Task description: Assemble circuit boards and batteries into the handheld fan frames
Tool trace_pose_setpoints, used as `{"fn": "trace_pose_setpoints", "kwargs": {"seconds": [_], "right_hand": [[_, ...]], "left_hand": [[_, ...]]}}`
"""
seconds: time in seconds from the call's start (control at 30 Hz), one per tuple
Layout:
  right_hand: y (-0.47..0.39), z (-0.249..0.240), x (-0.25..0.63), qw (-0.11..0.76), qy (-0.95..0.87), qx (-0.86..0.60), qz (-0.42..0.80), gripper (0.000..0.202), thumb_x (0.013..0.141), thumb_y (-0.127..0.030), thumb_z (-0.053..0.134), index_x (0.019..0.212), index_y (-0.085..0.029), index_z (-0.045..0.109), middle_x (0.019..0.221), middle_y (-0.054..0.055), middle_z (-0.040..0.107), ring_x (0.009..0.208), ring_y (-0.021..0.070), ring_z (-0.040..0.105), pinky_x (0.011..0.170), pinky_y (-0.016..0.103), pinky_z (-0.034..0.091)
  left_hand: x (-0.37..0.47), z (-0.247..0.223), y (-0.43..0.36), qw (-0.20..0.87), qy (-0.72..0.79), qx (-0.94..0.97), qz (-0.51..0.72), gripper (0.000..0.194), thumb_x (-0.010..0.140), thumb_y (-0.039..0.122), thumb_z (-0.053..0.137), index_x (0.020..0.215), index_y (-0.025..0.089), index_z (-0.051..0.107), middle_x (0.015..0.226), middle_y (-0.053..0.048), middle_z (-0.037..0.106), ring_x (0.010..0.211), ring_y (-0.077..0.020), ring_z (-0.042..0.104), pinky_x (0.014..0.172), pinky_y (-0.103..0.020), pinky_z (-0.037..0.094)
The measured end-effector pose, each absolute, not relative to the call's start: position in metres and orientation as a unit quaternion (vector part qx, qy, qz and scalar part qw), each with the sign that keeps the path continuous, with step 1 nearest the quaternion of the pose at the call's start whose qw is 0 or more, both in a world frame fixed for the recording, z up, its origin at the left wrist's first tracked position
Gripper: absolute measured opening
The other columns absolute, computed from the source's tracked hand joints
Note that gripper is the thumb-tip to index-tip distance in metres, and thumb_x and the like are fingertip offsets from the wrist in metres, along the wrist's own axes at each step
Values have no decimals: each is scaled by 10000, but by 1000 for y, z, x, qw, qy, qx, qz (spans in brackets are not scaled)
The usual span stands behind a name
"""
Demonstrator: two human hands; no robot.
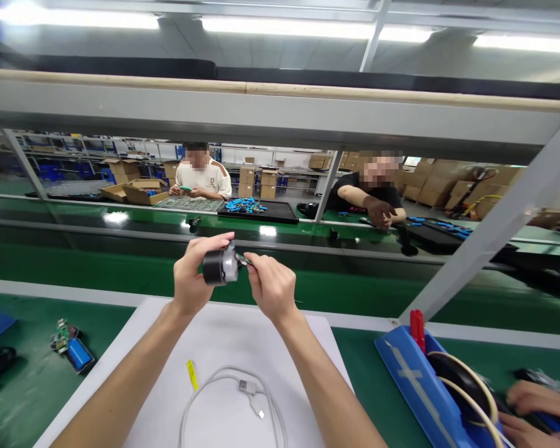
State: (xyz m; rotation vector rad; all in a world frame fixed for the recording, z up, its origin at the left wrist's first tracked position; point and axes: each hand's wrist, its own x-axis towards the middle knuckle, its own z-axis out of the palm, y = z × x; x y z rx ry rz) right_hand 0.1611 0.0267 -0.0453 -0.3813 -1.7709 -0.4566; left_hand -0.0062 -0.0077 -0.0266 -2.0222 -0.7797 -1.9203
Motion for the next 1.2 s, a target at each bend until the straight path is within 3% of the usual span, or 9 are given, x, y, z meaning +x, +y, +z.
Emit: {"fn": "trace_pose_setpoints", "kwargs": {"seconds": [0.17,0.37,0.47,0.57,0.63,0.73,0.9,1.07,1.2], "right_hand": [[27,-49,163,620,-748,-122,-204,282,963,-103,469,1222,-166,560,882,94,691,730,181,648,632,279,508],[30,-57,163,633,-744,-94,-193,352,927,-66,500,1266,-147,548,900,112,684,770,190,646,633,282,516],[29,-56,162,633,-746,-100,-181,298,945,-79,475,1221,-156,559,895,103,685,766,179,644,639,269,504],[28,-53,161,627,-752,-149,-141,203,965,-106,470,1118,-175,585,823,55,666,673,138,611,605,235,465],[28,-51,160,615,-755,-206,-99,151,983,-151,470,1049,-180,602,775,27,651,606,117,575,581,224,438],[31,-49,161,578,-761,-292,-26,191,1006,-251,449,983,-179,625,736,12,651,562,111,547,569,225,407],[43,-51,166,429,-793,-423,92,249,1007,-341,425,959,-208,631,694,-9,647,558,126,533,563,237,338],[64,-71,172,214,-839,-498,46,294,1010,-425,453,998,-256,693,778,14,676,721,182,599,612,261,324],[82,-101,174,180,-862,-473,32,304,1022,-329,446,1032,-245,739,962,68,675,943,221,588,761,292,392]], "left_hand": [[-3,-19,-12,312,-207,-676,-634,335,847,48,660,1148,190,615,1171,-133,737,1085,-225,706,877,-359,524],[-2,-25,-13,344,-190,-657,-644,368,845,63,656,1174,222,612,1184,-107,736,1094,-233,704,882,-374,535],[4,-30,-11,205,-224,-651,-696,340,854,108,677,1163,245,645,1187,-71,737,1071,-224,707,900,-367,530],[10,-33,-6,-113,-277,-605,-738,250,851,253,724,1097,221,691,1103,-64,754,1023,-232,708,903,-356,540],[10,-34,-1,-311,-275,-565,-713,306,814,341,765,1070,187,698,1050,-81,756,991,-236,706,865,-339,549],[2,-34,9,-468,-262,-529,-657,410,775,410,792,1080,156,692,1042,-105,747,966,-228,695,786,-301,542],[-20,-49,27,-554,-325,-515,-568,489,768,484,776,1118,155,680,1038,-116,730,983,-224,669,800,-301,524],[-27,-97,51,-548,-447,-499,-501,406,775,454,770,995,125,678,843,-64,679,766,-172,638,724,-318,531],[-22,-140,70,-499,-542,-501,-455,289,875,385,684,968,113,652,738,-14,617,654,-143,599,656,-316,528]]}}
